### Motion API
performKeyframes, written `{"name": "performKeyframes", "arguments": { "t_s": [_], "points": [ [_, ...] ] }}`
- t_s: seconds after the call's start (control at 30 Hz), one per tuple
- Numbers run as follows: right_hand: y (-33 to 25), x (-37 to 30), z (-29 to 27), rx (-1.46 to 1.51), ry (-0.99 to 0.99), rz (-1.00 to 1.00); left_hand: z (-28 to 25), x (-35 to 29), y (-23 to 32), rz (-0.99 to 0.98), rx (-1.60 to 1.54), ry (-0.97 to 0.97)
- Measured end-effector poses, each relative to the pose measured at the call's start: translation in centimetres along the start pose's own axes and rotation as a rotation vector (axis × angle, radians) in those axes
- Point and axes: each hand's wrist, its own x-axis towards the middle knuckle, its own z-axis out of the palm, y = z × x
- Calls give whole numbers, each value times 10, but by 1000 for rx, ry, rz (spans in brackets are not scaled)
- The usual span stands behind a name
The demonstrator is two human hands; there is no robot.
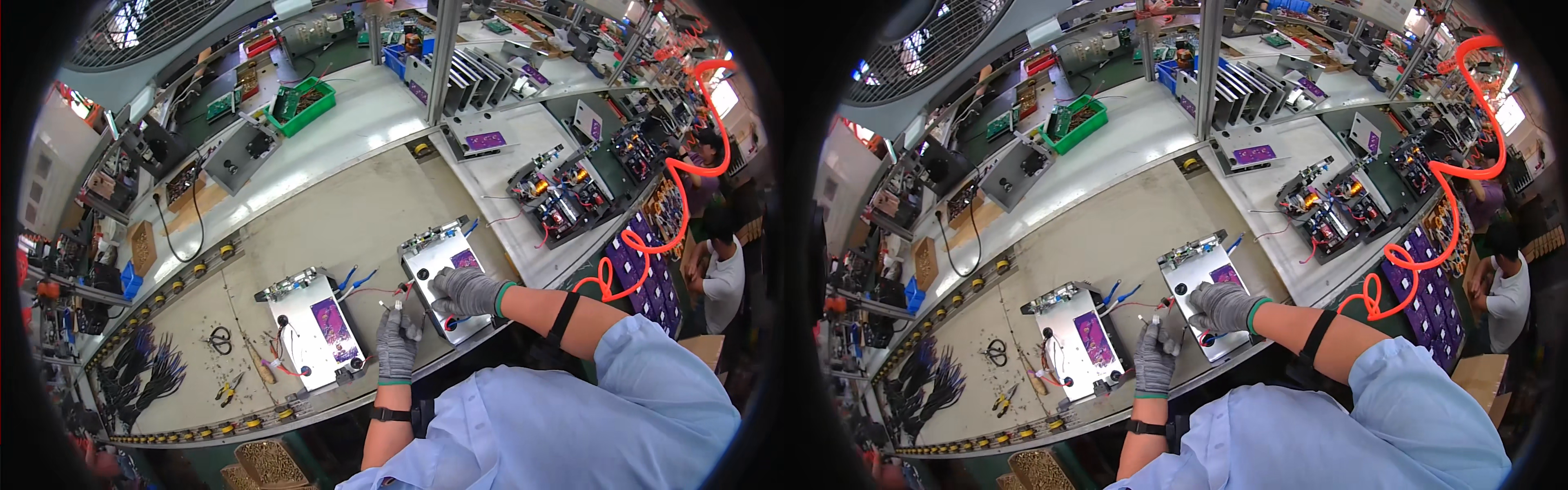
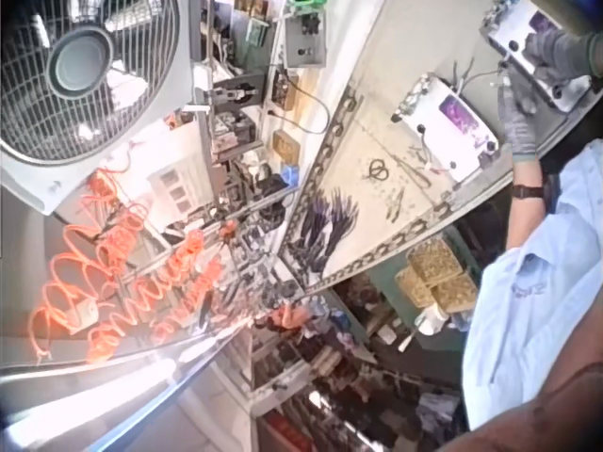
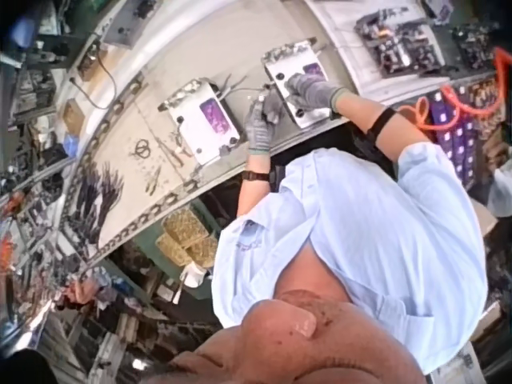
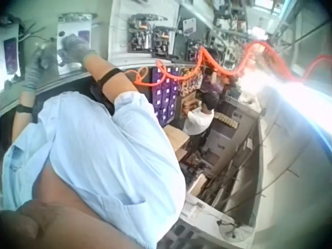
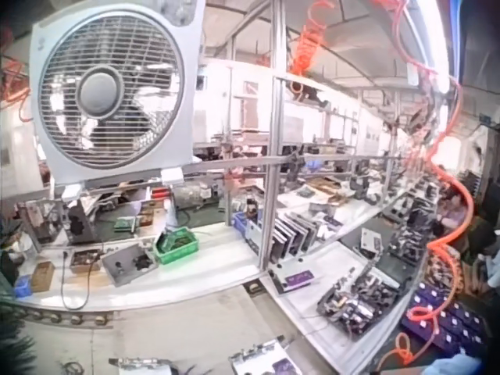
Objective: The recorder is assembling electronic units on a production line, connecting wires and attaching components to a metal chassis.
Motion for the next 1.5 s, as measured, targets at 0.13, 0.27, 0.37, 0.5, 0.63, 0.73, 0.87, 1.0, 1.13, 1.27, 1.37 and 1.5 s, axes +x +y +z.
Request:
{"name": "performKeyframes", "arguments": {
  "t_s": [0.13,0.27,0.37,0.5,0.63,0.73,0.87,1.0,1.13,1.27,1.37,1.5],
  "points": [
    [-1,4,-8,-21,-55,5,-8,-3,3,69,-130,-24],
    [-3,8,-17,3,-133,62,-19,3,8,106,-256,75],
    [1,10,-16,-22,-124,40,-11,10,14,184,-244,121],
    [-3,8,-14,-2,-117,35,-5,20,9,226,-7,123],
    [1,8,-10,-8,-141,28,7,32,6,70,305,103],
    [-2,8,-13,4,-144,31,4,43,8,17,373,47],
    [-8,12,-20,-38,-212,24,-6,68,-6,173,446,-96],
    [-10,15,-21,-43,-246,24,17,70,14,54,287,-153],
    [-7,16,-18,-59,-264,54,-4,92,7,-114,181,-404],
    [-6,16,-16,-75,-237,-2,-1,97,3,-211,43,-511],
    [-10,16,-21,-74,-268,83,2,107,5,-276,35,-517],
    [-3,16,-12,-74,-213,-17,-1,115,6,-357,10,-495]
  ]
}}
